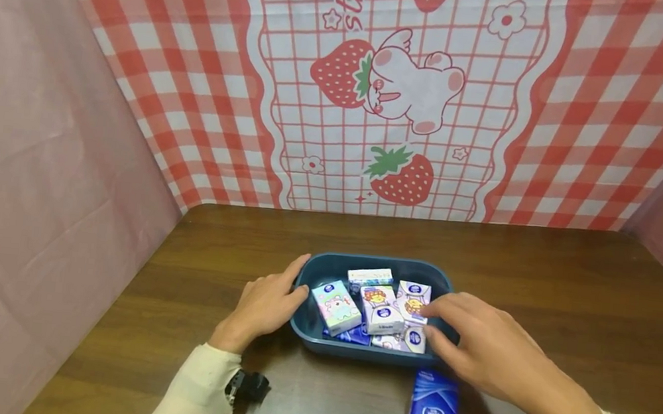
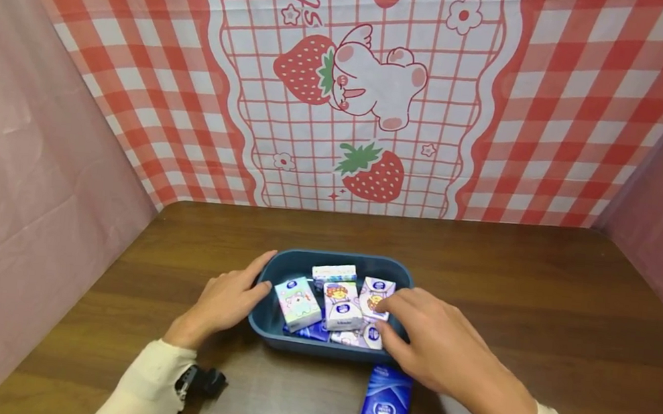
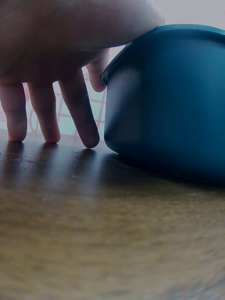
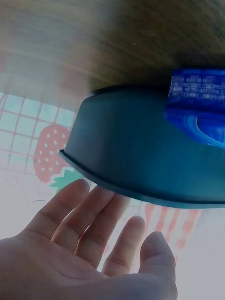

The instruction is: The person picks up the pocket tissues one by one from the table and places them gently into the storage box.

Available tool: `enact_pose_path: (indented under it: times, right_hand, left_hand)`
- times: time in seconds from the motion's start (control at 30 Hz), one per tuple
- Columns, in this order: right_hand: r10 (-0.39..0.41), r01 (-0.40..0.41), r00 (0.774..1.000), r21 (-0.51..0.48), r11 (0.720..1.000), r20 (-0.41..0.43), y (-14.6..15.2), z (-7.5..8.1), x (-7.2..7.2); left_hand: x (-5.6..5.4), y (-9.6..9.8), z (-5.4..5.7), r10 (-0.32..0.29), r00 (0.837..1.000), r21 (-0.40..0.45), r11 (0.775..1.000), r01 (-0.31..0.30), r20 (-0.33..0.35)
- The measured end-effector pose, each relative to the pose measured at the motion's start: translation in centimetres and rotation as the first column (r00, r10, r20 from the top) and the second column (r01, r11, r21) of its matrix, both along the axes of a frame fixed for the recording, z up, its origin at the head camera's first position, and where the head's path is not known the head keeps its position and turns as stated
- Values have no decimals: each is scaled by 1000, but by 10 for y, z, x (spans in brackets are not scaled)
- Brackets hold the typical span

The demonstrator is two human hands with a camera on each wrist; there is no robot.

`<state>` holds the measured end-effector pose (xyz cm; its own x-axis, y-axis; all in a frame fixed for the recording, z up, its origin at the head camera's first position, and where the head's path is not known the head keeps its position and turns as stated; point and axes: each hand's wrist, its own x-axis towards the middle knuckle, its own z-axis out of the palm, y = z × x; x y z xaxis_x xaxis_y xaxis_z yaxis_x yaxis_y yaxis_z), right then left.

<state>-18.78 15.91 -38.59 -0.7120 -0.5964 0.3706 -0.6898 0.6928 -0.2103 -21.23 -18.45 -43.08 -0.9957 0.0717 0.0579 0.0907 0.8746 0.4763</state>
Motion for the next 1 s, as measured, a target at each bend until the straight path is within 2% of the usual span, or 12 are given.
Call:
enact_pose_path:
  times: [0.13,0.33,0.57,0.67,0.83,1.0]
  right_hand:
    - [7,-7,999,0,1000,-31,5,1,2]
    - [-10,10,999,2,1000,-33,14,2,7]
    - [-7,5,992,-17,1000,-127,24,3,7]
    - [-29,29,995,0,1000,-93,27,4,7]
    - [-68,67,998,47,997,12,33,5,9]
    - [-72,70,997,78,995,25,38,5,9]
  left_hand:
    - [0,-1,-1,4,1000,2,1000,-4,3]
    - [0,-1,-2,9,1000,3,1000,-9,7]
    - [0,0,-1,10,1000,11,1000,-10,6]
    - [0,0,-1,10,1000,10,1000,-10,6]
    - [0,0,-1,6,1000,12,1000,-6,4]
    - [0,0,0,1,1000,10,1000,-1,5]
